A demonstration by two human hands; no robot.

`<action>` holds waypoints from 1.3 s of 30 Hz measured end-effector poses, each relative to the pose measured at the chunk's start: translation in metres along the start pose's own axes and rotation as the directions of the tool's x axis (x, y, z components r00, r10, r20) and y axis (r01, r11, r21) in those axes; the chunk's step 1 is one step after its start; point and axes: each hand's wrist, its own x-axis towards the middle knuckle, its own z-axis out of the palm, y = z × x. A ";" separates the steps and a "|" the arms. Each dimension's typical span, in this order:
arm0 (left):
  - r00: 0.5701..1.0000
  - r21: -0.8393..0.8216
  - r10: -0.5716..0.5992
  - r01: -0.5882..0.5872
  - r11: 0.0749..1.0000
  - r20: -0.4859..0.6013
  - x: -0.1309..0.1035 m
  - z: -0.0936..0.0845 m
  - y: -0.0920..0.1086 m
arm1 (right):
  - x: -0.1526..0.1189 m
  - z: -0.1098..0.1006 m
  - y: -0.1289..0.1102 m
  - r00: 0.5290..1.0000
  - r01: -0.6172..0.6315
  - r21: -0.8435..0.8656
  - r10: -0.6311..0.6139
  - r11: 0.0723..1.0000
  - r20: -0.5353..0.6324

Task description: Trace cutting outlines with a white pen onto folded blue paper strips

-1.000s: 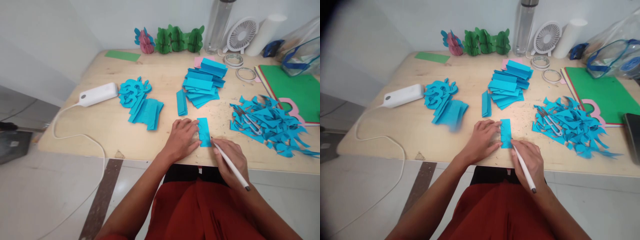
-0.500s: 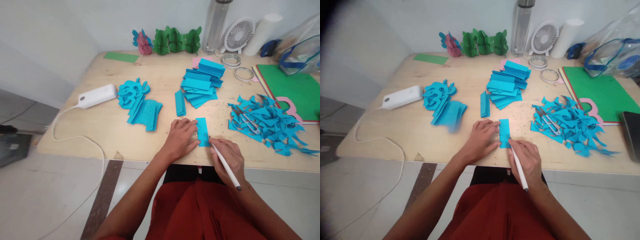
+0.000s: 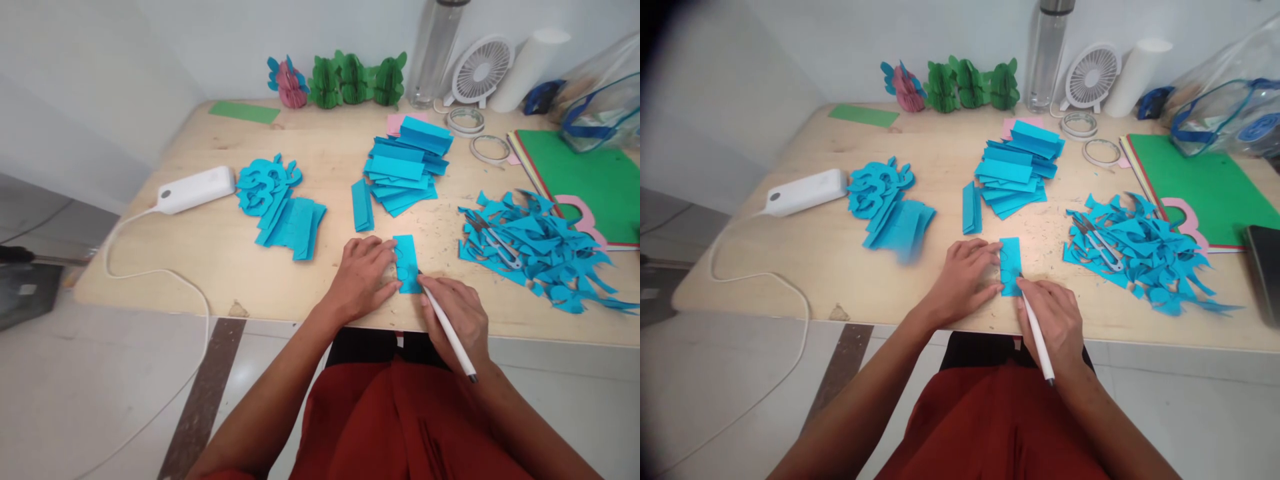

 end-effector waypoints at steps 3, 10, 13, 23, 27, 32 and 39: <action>1.000 -0.004 0.005 -0.005 1.000 -0.004 0.000 0.000 0.000 | 0.001 0.000 0.000 1.000 0.027 -0.016 -0.027 1.000 0.008; 1.000 -0.009 0.005 -0.005 1.000 -0.001 0.000 -0.001 0.000 | 0.001 0.000 0.000 0.999 0.044 -0.028 -0.043 0.999 0.022; 1.000 -0.012 0.003 -0.003 1.000 0.005 0.000 -0.002 0.000 | 0.002 0.000 -0.001 0.999 0.050 -0.035 -0.049 0.998 0.019; 1.000 -0.016 0.003 -0.002 1.000 0.009 0.000 -0.002 0.001 | 0.001 0.000 -0.001 0.998 0.059 -0.029 -0.058 0.998 0.030; 1.000 -0.017 0.006 -0.006 1.000 -0.003 -0.001 -0.002 0.001 | 0.001 0.000 -0.001 0.998 0.057 -0.022 -0.056 0.998 0.030; 1.000 -0.017 0.003 -0.003 1.000 0.003 0.000 -0.002 0.001 | 0.001 0.000 0.000 0.997 0.073 -0.034 -0.072 0.997 0.030; 1.000 -0.006 -0.003 0.003 1.000 0.013 0.000 -0.002 0.001 | -0.001 0.000 0.000 0.996 0.075 -0.070 -0.071 0.995 0.058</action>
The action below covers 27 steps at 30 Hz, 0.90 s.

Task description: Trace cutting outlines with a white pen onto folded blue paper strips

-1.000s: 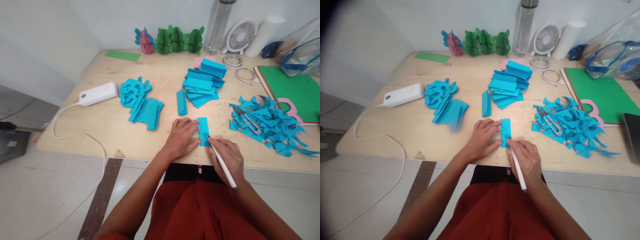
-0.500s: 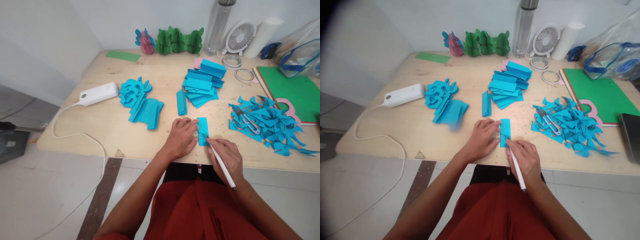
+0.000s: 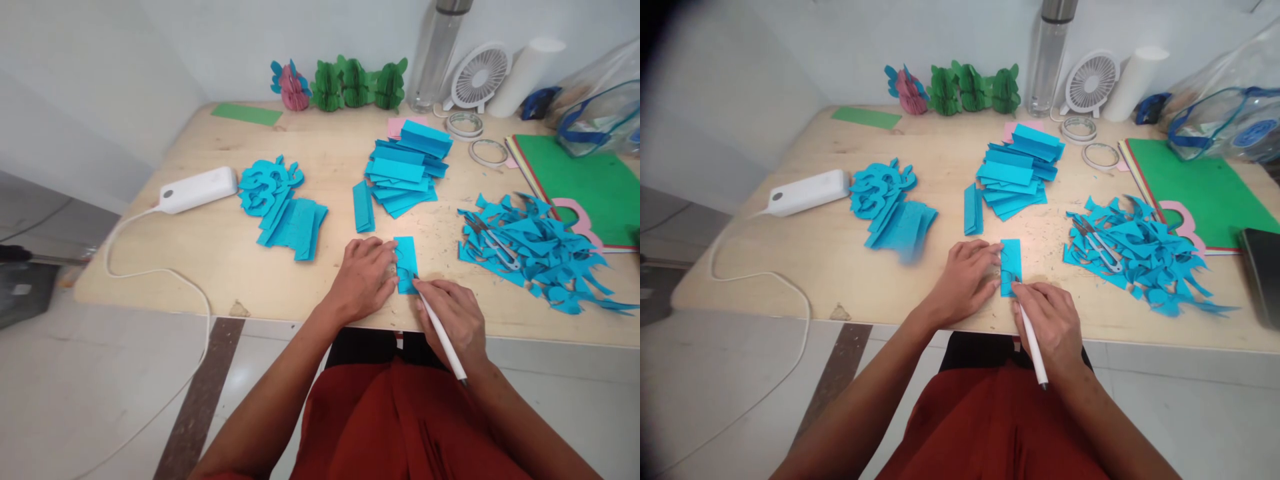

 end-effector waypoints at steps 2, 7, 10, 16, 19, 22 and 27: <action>1.000 0.006 0.004 -0.004 1.000 0.000 0.000 0.000 0.000 | 0.000 0.000 0.000 1.000 0.001 0.000 -0.001 1.000 -0.006; 1.000 0.034 0.018 -0.018 0.999 -0.008 0.000 0.001 -0.001 | 0.000 0.000 0.000 1.000 0.009 0.014 -0.009 1.000 -0.006; 1.000 0.039 0.023 -0.023 0.999 0.000 0.000 0.001 -0.001 | -0.001 0.001 0.001 1.000 0.012 0.014 -0.012 1.000 -0.011; 1.000 0.040 0.025 -0.025 0.999 -0.010 -0.001 0.003 -0.001 | -0.002 0.002 0.002 1.000 0.005 0.008 -0.005 1.000 -0.012; 1.000 0.040 0.031 -0.031 0.999 0.000 0.000 0.002 -0.001 | -0.002 0.002 0.002 1.000 0.009 0.011 -0.009 1.000 -0.018; 0.998 0.055 0.047 -0.049 0.997 0.032 0.000 -0.002 -0.002 | -0.002 0.002 0.002 1.000 0.010 0.016 -0.010 1.000 -0.016; 0.993 0.101 0.090 -0.098 0.990 0.082 0.001 -0.007 -0.004 | -0.002 0.001 0.002 1.000 0.008 0.016 -0.008 1.000 -0.020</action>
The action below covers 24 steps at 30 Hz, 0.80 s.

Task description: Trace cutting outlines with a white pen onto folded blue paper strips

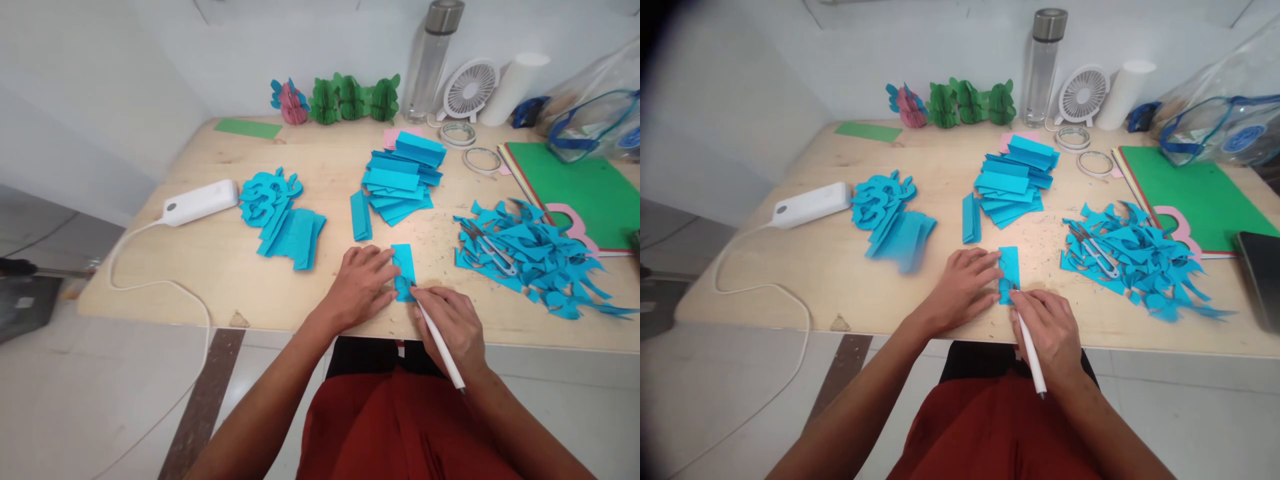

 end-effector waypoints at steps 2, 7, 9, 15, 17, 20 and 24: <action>1.000 0.015 0.017 -0.017 1.000 0.008 0.000 -0.001 -0.002 | 0.001 -0.001 -0.001 1.000 -0.001 0.003 0.001 1.000 -0.003; 0.997 0.051 0.068 -0.070 0.996 0.037 -0.002 -0.004 -0.006 | 0.001 -0.001 -0.002 1.000 -0.008 0.017 0.008 1.000 0.000; 0.994 0.058 0.093 -0.096 0.994 0.050 -0.003 -0.006 -0.009 | 0.001 -0.001 -0.002 1.000 -0.006 0.016 0.006 1.000 -0.003; 0.986 0.087 0.153 -0.158 0.984 0.059 -0.006 -0.007 -0.016 | 0.001 0.000 -0.002 1.000 -0.015 0.013 0.015 1.000 -0.005; 0.985 0.094 0.162 -0.167 0.981 0.051 -0.007 -0.006 -0.017 | 0.001 0.000 -0.002 1.000 -0.016 0.010 0.017 1.000 -0.006; 0.984 0.097 0.170 -0.174 0.980 0.047 -0.008 -0.005 -0.018 | 0.001 0.000 -0.002 1.000 -0.017 0.012 0.017 1.000 -0.009; 0.983 0.104 0.174 -0.179 0.978 0.057 -0.010 -0.004 -0.018 | 0.002 0.000 -0.003 1.000 -0.018 0.020 0.018 1.000 -0.006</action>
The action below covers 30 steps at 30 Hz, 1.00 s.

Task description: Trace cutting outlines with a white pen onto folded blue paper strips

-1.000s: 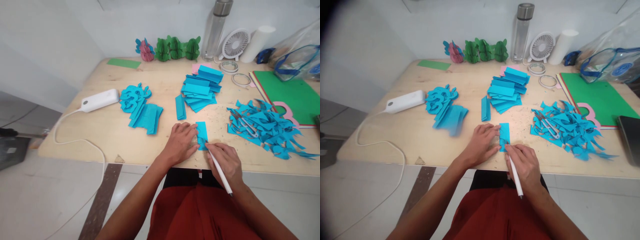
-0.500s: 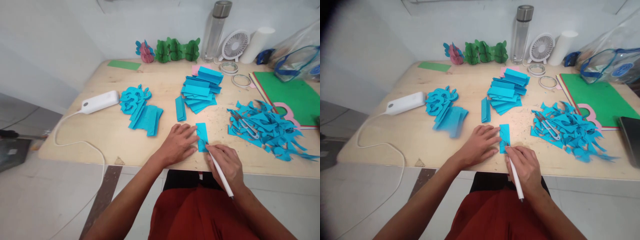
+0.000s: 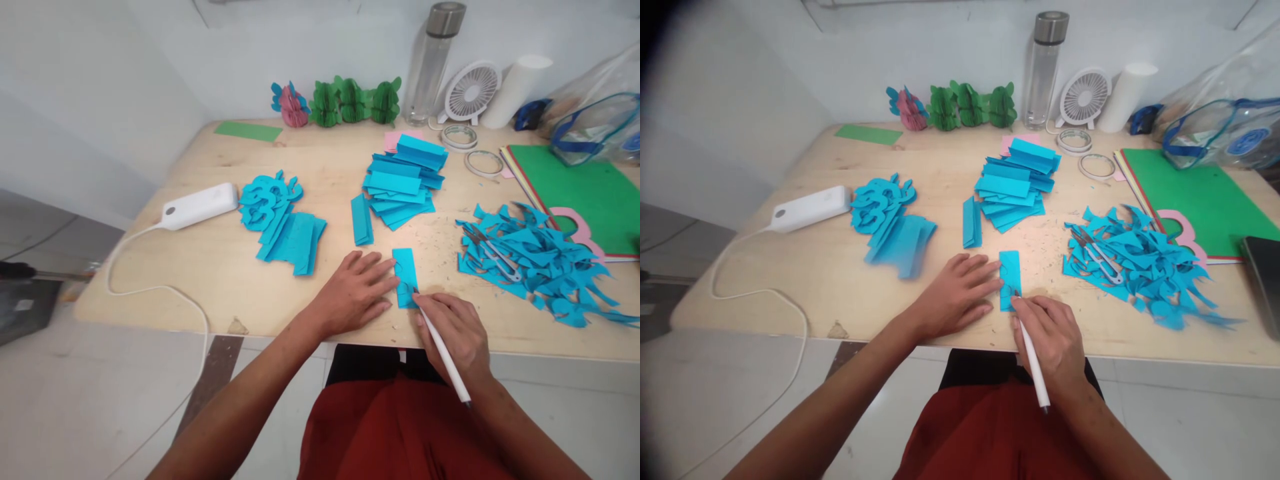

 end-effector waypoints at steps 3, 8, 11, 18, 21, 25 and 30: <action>1.000 0.004 -0.004 0.004 1.000 -0.003 -0.001 0.000 0.000 | 0.001 0.000 0.000 1.000 0.002 0.005 -0.002 1.000 0.001; 1.000 0.010 0.000 0.000 1.000 -0.016 -0.001 0.000 0.001 | 0.001 -0.001 -0.001 1.000 0.002 0.009 -0.002 1.000 0.003; 1.000 0.010 0.005 -0.005 1.000 -0.021 -0.001 0.001 0.001 | 0.002 0.000 -0.001 1.000 0.003 0.002 -0.003 1.000 -0.004; 0.998 0.018 0.026 -0.025 1.000 -0.057 -0.001 0.003 0.000 | 0.001 0.000 -0.001 1.000 0.005 0.010 -0.005 1.000 -0.009; 0.998 0.025 0.024 -0.023 0.999 -0.062 -0.002 0.004 0.000 | 0.000 0.000 -0.001 1.000 0.008 0.012 -0.008 1.000 -0.007; 0.997 0.030 0.027 -0.025 0.999 -0.072 -0.002 0.004 0.000 | 0.001 0.000 -0.001 1.000 0.008 0.005 -0.008 1.000 -0.003; 0.996 0.035 0.026 -0.022 0.999 -0.089 -0.002 0.005 0.001 | 0.001 0.000 -0.001 1.000 0.017 0.001 -0.017 1.000 -0.006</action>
